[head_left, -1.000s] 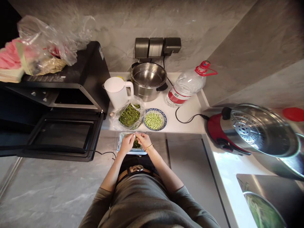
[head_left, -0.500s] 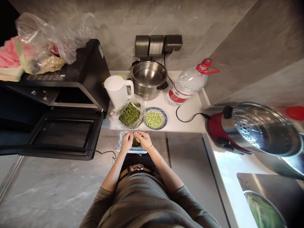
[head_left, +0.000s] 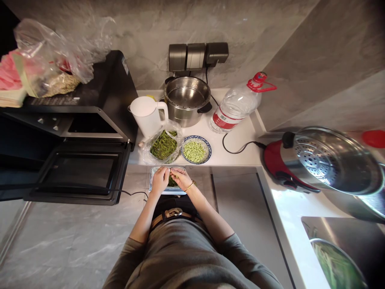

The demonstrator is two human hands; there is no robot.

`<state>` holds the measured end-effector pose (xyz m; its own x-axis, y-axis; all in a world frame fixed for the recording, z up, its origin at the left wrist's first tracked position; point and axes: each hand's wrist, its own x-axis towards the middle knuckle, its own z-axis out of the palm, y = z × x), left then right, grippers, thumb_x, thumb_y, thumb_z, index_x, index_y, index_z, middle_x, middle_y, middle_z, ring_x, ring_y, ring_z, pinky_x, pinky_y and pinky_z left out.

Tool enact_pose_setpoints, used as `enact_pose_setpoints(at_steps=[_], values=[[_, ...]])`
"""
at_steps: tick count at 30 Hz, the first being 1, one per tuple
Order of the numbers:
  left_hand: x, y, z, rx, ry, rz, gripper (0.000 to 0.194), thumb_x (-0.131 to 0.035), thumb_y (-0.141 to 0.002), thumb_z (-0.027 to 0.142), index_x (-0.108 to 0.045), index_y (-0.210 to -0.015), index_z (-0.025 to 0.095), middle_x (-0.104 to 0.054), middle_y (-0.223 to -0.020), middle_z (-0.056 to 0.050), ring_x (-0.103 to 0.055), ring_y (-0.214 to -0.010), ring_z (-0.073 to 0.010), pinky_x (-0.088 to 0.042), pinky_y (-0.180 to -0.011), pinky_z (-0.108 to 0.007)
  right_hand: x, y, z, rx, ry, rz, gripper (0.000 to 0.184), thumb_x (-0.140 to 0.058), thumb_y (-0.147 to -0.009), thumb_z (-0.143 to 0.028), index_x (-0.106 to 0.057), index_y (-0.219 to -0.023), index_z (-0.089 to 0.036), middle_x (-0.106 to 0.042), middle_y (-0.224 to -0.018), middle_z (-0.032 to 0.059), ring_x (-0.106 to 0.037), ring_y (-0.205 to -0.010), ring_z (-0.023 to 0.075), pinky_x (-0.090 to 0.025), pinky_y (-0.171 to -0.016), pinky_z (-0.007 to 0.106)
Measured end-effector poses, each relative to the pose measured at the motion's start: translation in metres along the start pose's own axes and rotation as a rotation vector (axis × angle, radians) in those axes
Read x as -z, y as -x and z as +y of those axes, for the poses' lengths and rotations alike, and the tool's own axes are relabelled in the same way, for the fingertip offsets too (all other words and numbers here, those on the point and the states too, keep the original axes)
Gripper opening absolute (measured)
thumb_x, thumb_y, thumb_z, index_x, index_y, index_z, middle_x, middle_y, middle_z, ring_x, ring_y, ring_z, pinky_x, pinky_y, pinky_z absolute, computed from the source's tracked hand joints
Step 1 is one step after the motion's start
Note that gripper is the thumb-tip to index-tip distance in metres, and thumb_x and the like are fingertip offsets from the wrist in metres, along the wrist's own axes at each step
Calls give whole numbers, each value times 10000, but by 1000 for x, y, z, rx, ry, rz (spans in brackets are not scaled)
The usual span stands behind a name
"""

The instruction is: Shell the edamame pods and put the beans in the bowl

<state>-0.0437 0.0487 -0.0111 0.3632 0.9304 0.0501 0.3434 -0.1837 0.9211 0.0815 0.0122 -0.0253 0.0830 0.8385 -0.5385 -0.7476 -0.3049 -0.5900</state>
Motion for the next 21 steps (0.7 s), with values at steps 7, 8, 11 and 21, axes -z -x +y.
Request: enact_pose_setpoints(at_steps=[7, 8, 11, 21], values=[[2, 1, -8, -135, -133, -67, 138, -560, -835, 210, -598, -703, 226, -555, -716, -32, -523, -749, -177, -370, -769, -268, -3, 1, -1, 9, 129, 74, 288, -851, -501, -369, -695, -567, -136, -646, -506, 13, -591, -493, 93, -478, -503, 208], [2, 1, -9, -147, -144, -66, 139, -545, -843, 210, -596, -716, 226, -558, -718, -34, -528, -746, -176, -375, -762, -268, -3, 1, -2, 13, 136, 62, 290, -855, -488, -367, -698, -566, -137, -651, -515, 12, -596, -498, 95, -491, -520, 215], [-1, 2, -12, -128, -177, -2, 154, -499, -869, 216, -570, -732, 216, -553, -694, -29, -536, -705, -169, -384, -704, -260, -4, 1, -3, 36, 168, 2, 296, -848, -491, -380, -711, -595, -139, -670, -559, 5, -611, -528, 98, -525, -578, 233], [4, -3, -11, -249, -579, 32, 249, -408, -939, 249, -571, -761, 189, -595, -706, -39, -582, -716, -153, -417, -684, -250, -8, 1, -2, -55, -10, 38, 232, -849, -447, -255, -681, -573, -158, -664, -563, -1, -620, -568, 113, -556, -641, 262]])
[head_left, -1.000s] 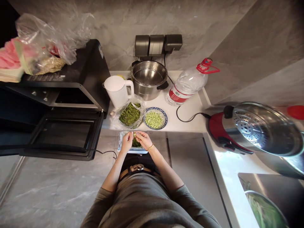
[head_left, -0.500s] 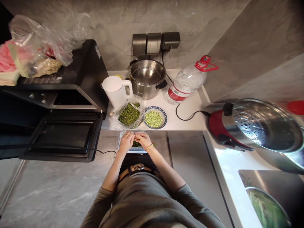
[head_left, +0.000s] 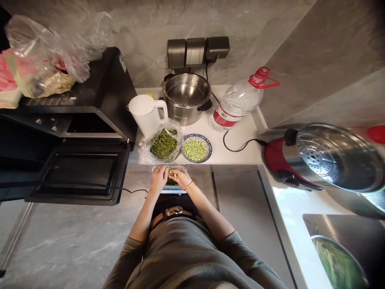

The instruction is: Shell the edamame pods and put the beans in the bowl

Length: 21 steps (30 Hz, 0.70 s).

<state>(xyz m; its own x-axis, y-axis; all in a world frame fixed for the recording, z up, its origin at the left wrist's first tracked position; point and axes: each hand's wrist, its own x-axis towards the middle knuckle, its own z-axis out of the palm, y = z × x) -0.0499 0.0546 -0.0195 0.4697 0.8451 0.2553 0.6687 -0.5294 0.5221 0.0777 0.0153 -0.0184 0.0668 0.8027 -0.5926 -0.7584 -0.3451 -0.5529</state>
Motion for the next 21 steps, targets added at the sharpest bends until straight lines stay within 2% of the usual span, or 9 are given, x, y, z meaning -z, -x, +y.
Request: enact_pose_setpoints(at_steps=[5, 9, 12, 16, 18, 21], values=[[0, 1, 4, -1, -104, 24, 258, -428, -941, 274, -599, -769, 186, -617, -729, -60, -593, -760, -176, -431, -735, -279, 1, -4, 2, -1, -20, -6, 159, -789, -503, -188, -661, -593, -162, -640, -568, -17, -597, -576, 101, -543, -660, 263], [-3, 3, 4, 52, -57, 43, 243, -432, -934, 278, -615, -801, 188, -641, -776, -73, -603, -810, -189, -451, -785, -304, 1, -8, 5, -4, -34, -9, 141, -745, -551, -202, -691, -677, -170, -626, -571, -17, -567, -566, 99, -500, -581, 234], [-3, 5, 1, 133, 95, 23, 163, -472, -899, 243, -624, -930, 193, -663, -869, -74, -615, -842, -186, -476, -802, -310, 5, -9, 5, 15, 35, -73, 272, -732, -588, -226, -719, -852, -161, -634, -601, -14, -522, -530, 79, -422, -504, 211], [-1, 6, -5, 123, 367, -86, 335, -443, -884, 190, -573, -1192, 217, -630, -1165, -88, -590, -1072, -181, -454, -954, -330, 13, -9, 3, 86, 139, -210, 446, -763, -632, -298, -640, -1048, -200, -621, -592, -48, -457, -474, 60, -329, -460, 205], [-1, 8, -7, 121, 499, -140, 331, -434, -899, 227, -590, -1192, 223, -626, -1194, -81, -571, -1124, -179, -432, -996, -334, 16, -8, 1, 98, 155, -262, 429, -787, -628, -337, -608, -998, -213, -613, -585, -58, -451, -461, 60, -305, -445, 201], [-1, 9, -10, 211, 665, -168, 269, -537, -860, 320, -656, -1065, 193, -686, -1043, -73, -628, -969, -175, -489, -884, -300, 20, -7, -2, 62, 177, -318, 358, -796, -626, -395, -577, -829, -199, -598, -574, -54, -455, -452, 58, -280, -424, 198]])
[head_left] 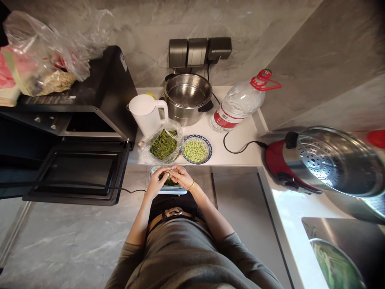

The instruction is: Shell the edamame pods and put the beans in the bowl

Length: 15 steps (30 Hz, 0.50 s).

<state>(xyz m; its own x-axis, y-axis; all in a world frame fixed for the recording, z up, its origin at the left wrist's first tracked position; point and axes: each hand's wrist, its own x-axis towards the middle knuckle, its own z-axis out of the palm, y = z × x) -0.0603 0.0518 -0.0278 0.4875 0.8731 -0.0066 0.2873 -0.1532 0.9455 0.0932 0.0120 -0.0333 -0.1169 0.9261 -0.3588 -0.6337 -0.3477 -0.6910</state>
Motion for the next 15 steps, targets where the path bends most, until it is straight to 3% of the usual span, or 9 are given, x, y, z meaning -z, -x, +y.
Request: enact_pose_setpoints(at_steps=[6, 11, 15], values=[[8, -3, -2, 146, -2, -61, 227, -655, -762, 393, -714, -814, 181, -726, -777, -25, -633, -699, -141, -501, -692, -248, 9, -1, 6, -67, 82, -33, 389, -788, -606, -482, -594, -727, -167, -593, -567, -32, -463, -445, 58, -288, -417, 202], [7, -4, 3, 117, -187, -42, 101, -659, -760, 287, -716, -771, 205, -738, -756, -5, -649, -673, -134, -494, -677, -231, 13, -4, 14, -54, 136, 14, 375, -781, -613, -478, -637, -738, -155, -599, -573, -32, -446, -438, 49, -283, -420, 206], [1, -2, 4, 83, -215, -4, 125, -607, -802, 281, -709, -798, 209, -739, -777, -4, -657, -684, -127, -506, -700, -227, 16, -5, 14, -84, 83, 42, 396, -811, -561, -463, -662, -749, -148, -610, -590, -21, -470, -473, 51, -299, -437, 202]])
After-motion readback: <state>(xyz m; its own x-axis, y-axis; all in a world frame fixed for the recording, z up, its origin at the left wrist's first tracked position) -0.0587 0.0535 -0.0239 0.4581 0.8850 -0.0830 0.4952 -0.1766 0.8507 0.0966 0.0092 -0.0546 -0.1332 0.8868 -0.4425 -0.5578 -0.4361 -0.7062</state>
